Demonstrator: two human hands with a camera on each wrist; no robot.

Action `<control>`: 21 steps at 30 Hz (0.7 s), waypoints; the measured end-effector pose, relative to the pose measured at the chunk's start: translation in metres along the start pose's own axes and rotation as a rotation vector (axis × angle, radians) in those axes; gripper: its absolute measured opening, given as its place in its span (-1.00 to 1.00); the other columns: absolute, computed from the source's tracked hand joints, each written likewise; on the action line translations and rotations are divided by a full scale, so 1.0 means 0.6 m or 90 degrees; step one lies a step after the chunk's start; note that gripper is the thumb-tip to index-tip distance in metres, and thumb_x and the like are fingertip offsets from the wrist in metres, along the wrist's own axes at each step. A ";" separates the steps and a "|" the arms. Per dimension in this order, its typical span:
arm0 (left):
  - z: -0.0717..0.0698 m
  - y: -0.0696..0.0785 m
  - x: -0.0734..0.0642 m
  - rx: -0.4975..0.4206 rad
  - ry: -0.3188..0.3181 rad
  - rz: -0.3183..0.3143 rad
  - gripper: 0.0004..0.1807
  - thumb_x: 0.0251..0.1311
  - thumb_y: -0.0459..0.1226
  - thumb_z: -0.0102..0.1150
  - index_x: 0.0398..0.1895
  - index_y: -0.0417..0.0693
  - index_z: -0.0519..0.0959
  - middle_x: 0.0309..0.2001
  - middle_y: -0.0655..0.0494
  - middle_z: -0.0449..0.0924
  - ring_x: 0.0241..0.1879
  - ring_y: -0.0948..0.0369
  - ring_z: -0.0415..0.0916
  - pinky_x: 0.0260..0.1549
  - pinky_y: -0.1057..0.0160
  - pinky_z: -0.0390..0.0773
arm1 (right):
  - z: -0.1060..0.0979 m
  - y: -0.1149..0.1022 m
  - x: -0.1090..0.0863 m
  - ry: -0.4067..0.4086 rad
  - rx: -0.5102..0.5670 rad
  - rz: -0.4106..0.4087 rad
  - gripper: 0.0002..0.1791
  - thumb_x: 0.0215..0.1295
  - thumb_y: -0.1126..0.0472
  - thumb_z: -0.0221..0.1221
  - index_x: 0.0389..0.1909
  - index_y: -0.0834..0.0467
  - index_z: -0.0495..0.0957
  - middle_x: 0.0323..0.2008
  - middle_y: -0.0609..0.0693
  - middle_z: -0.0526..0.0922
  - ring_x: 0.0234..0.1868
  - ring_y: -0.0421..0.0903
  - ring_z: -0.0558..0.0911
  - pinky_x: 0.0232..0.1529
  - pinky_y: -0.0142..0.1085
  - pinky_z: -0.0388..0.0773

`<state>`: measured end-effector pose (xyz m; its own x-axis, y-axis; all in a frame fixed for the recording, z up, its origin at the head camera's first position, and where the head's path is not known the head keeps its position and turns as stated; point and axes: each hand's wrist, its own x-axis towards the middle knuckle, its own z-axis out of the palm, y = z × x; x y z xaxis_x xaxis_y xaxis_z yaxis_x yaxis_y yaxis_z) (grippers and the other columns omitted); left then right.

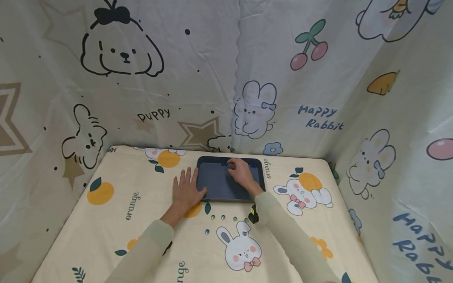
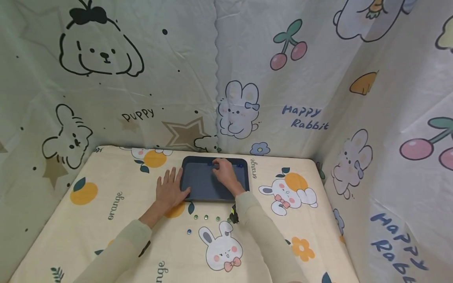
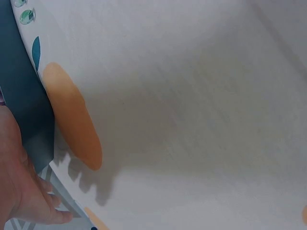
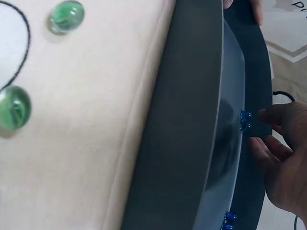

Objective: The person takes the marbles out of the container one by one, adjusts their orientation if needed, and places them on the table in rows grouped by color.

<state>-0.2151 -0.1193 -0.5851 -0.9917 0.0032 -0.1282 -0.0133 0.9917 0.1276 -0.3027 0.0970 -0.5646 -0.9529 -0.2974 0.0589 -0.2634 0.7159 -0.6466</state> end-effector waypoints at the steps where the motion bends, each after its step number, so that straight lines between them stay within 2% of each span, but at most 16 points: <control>1: 0.000 0.000 0.000 0.000 0.000 0.000 -0.02 0.32 0.26 -0.07 0.62 -0.03 -0.12 0.58 -0.18 -0.16 0.54 -0.15 -0.22 0.42 -0.25 -0.16 | 0.002 0.002 0.005 -0.003 -0.007 0.002 -0.64 0.32 0.33 0.28 0.13 0.23 0.60 0.09 0.14 0.61 -0.01 0.02 0.67 -0.09 -0.16 0.64; 8: -0.001 0.003 -0.002 0.001 0.002 0.002 -0.02 0.32 0.26 -0.07 0.62 -0.03 -0.10 0.58 -0.18 -0.15 0.53 -0.16 -0.21 0.42 -0.25 -0.16 | 0.012 0.010 0.028 -0.017 -0.071 0.001 -0.62 0.31 0.34 0.28 0.15 0.23 0.61 0.08 0.14 0.63 0.05 0.05 0.63 0.06 -0.09 0.57; 11: 0.000 0.003 -0.002 0.000 0.000 0.000 -0.02 0.32 0.26 -0.07 0.62 -0.03 -0.10 0.58 -0.18 -0.15 0.53 -0.15 -0.21 0.42 -0.25 -0.17 | 0.015 0.009 0.032 -0.024 -0.088 0.004 -0.62 0.31 0.35 0.27 0.15 0.23 0.61 0.10 0.16 0.62 0.14 0.08 0.59 0.15 -0.06 0.51; 15: 0.001 0.003 -0.002 -0.002 0.004 0.000 -0.02 0.32 0.26 -0.06 0.62 -0.03 -0.09 0.58 -0.19 -0.14 0.53 -0.16 -0.20 0.42 -0.25 -0.16 | 0.018 0.005 0.036 -0.058 -0.120 0.012 -0.59 0.34 0.32 0.25 0.21 0.20 0.58 0.19 0.17 0.56 0.26 0.11 0.49 0.24 -0.03 0.43; 21: -0.001 0.002 -0.002 0.005 0.006 -0.001 -0.02 0.32 0.26 -0.05 0.62 -0.03 -0.09 0.58 -0.19 -0.13 0.53 -0.16 -0.20 0.42 -0.25 -0.15 | 0.024 0.000 0.040 -0.086 -0.167 0.000 -0.58 0.37 0.30 0.23 0.24 0.20 0.56 0.21 0.18 0.52 0.27 0.11 0.47 0.26 -0.04 0.42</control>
<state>-0.2142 -0.1180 -0.5842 -0.9928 0.0000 -0.1199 -0.0144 0.9927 0.1193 -0.3231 0.0807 -0.5740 -0.9290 -0.3659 -0.0550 -0.3095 0.8499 -0.4264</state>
